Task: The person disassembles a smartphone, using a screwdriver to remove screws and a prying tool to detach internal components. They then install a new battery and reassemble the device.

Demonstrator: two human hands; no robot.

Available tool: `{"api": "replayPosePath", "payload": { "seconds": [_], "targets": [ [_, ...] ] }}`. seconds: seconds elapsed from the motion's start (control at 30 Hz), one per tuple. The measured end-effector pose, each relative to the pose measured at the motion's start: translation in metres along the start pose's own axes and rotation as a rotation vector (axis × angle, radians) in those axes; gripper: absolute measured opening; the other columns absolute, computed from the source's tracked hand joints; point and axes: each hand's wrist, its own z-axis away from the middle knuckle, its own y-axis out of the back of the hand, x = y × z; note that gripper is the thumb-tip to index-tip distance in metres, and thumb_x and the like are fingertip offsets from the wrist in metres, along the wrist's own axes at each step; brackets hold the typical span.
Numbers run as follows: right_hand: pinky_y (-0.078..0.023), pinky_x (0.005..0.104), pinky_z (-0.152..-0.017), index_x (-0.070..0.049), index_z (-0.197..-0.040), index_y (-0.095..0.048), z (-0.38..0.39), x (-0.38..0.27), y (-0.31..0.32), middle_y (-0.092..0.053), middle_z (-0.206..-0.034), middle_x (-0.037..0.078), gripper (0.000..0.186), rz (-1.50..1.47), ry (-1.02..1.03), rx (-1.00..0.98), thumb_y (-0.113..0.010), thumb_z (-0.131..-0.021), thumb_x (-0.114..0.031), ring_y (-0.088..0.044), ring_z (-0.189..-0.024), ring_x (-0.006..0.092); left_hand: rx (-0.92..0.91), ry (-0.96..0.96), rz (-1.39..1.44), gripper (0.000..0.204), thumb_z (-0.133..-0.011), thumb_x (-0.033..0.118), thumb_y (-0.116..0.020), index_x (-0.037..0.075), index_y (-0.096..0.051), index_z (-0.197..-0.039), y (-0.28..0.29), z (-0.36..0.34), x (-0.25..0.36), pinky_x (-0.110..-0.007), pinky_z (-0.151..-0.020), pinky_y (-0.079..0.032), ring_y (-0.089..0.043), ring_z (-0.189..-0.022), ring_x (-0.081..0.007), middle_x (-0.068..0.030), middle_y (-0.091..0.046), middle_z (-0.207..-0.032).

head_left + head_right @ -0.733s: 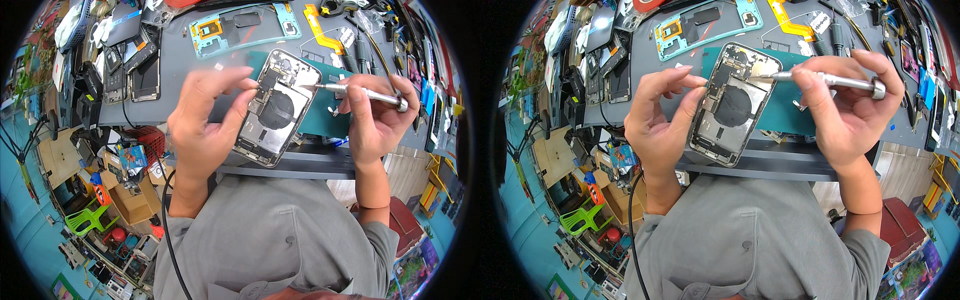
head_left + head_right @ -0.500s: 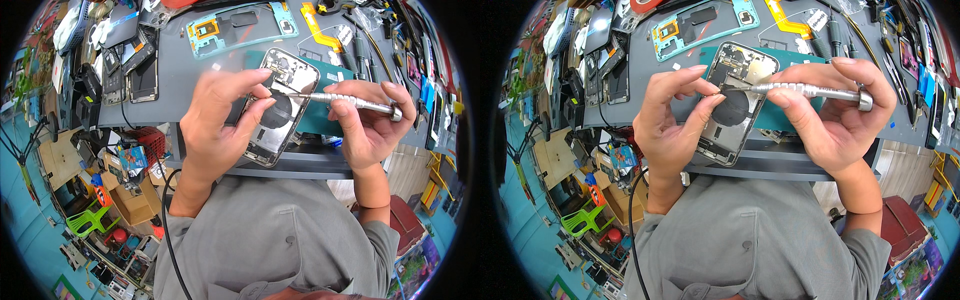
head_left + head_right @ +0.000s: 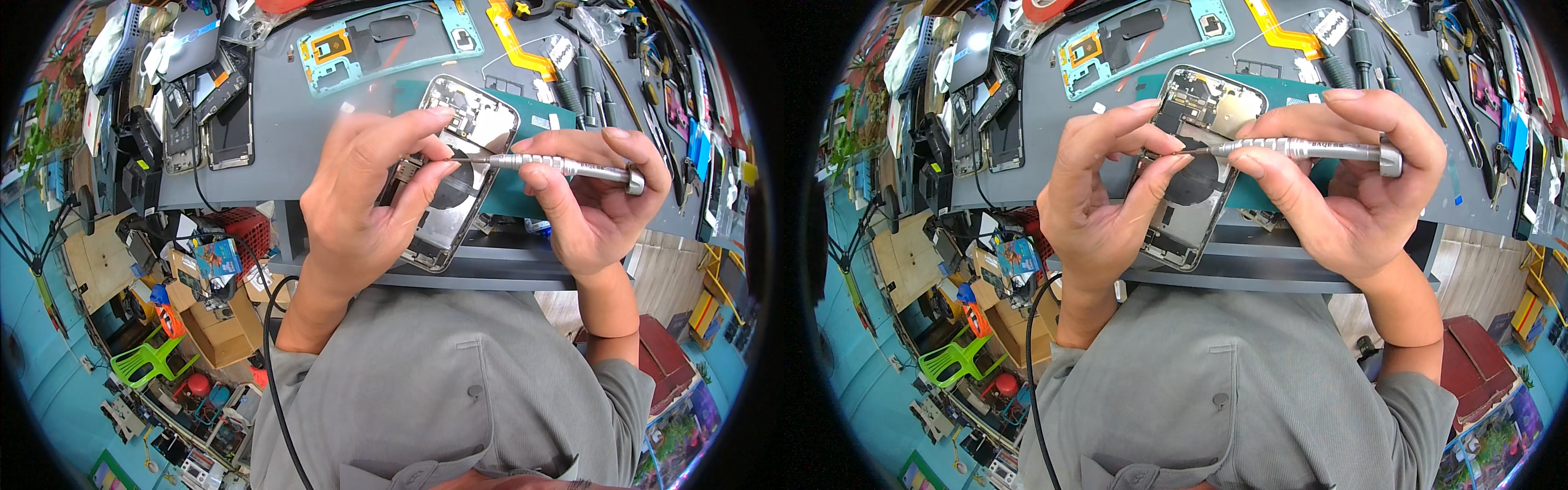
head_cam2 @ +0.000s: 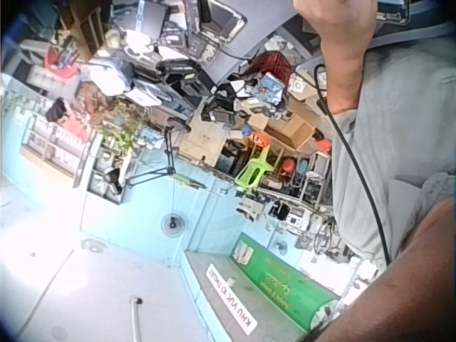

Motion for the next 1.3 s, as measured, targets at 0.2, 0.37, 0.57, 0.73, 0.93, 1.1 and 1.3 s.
{"api": "replayPosePath", "payload": {
  "seconds": [0.2,0.37,0.57,0.73,0.93,1.1,1.3],
  "targets": [
    [-0.062,0.0304,-0.082,-0.005,-0.155,-0.032,0.001,0.002,0.000,-0.080,-0.111,0.025,0.073,-0.036,-0.013,0.002,-0.078,-0.101,0.010,-0.077,-0.092,0.0221,0.002,-0.029,0.036,0.060,-0.085,-0.010,-0.091,-0.001,-0.070,-0.141,-0.002,0.001,-0.006,-0.031,-0.089,-0.055,-0.075,-0.095,-0.0152,-0.0083,-0.081,-0.107],
    [-0.062,0.0307,-0.081,-0.005,-0.155,-0.031,0.001,0.000,0.001,-0.080,-0.112,0.026,0.074,-0.010,-0.018,-0.006,-0.078,-0.100,0.010,-0.077,-0.093,0.0230,-0.034,-0.087,0.001,0.062,-0.085,-0.011,-0.091,-0.002,-0.069,-0.142,0.001,-0.002,-0.009,-0.031,-0.091,-0.057,-0.076,-0.097,-0.0168,-0.0119,-0.081,-0.117],
    [-0.062,0.0330,-0.086,-0.007,-0.156,-0.029,-0.001,-0.003,0.006,-0.079,-0.113,0.029,0.079,0.112,0.075,-0.062,-0.079,-0.097,0.012,-0.081,-0.099,0.0283,-0.037,-0.103,-0.038,0.063,-0.085,-0.011,-0.091,-0.002,-0.068,-0.143,0.000,-0.002,-0.010,-0.034,-0.096,-0.058,-0.076,-0.103,-0.0183,-0.0118,-0.083,-0.115],
    [-0.062,0.0350,-0.093,-0.006,-0.156,-0.029,0.000,-0.006,0.005,-0.079,-0.113,0.029,0.081,0.137,0.081,-0.035,-0.080,-0.096,0.014,-0.081,-0.100,0.0293,-0.038,-0.096,-0.044,0.065,-0.085,-0.011,-0.090,-0.004,-0.067,-0.145,-0.003,-0.005,-0.010,-0.037,-0.100,-0.059,-0.075,-0.105,-0.0192,-0.0130,-0.084,-0.122],
    [-0.064,0.0351,-0.091,-0.006,-0.157,-0.029,-0.002,-0.006,0.007,-0.079,-0.115,0.029,0.081,0.197,0.092,-0.020,-0.080,-0.097,0.013,-0.082,-0.101,0.0299,-0.050,-0.119,-0.075,0.065,-0.084,-0.010,-0.091,-0.004,-0.069,-0.146,-0.003,-0.010,-0.009,-0.035,-0.100,-0.058,-0.074,-0.108,-0.0195,-0.0124,-0.085,-0.128],
    [-0.068,0.0389,-0.090,-0.006,-0.158,-0.029,0.002,-0.004,0.007,-0.076,-0.120,0.030,0.079,0.165,0.046,-0.003,-0.077,-0.098,0.015,-0.082,-0.104,0.0308,0.044,-0.162,-0.087,0.067,-0.081,-0.007,-0.091,0.002,-0.074,-0.145,-0.013,-0.017,-0.013,-0.035,-0.091,-0.054,-0.072,-0.094,-0.0226,-0.0055,-0.084,-0.102],
    [-0.071,0.0417,-0.093,-0.005,-0.158,-0.030,0.002,0.000,0.006,-0.075,-0.121,0.030,0.078,0.147,0.031,0.024,-0.075,-0.099,0.018,-0.081,-0.107,0.0312,-0.054,-0.144,-0.145,0.067,-0.085,-0.012,-0.083,-0.004,-0.068,-0.149,-0.004,-0.019,-0.002,-0.035,-0.102,-0.054,-0.074,-0.111,-0.0233,-0.0129,-0.086,-0.124]
  ]
}}
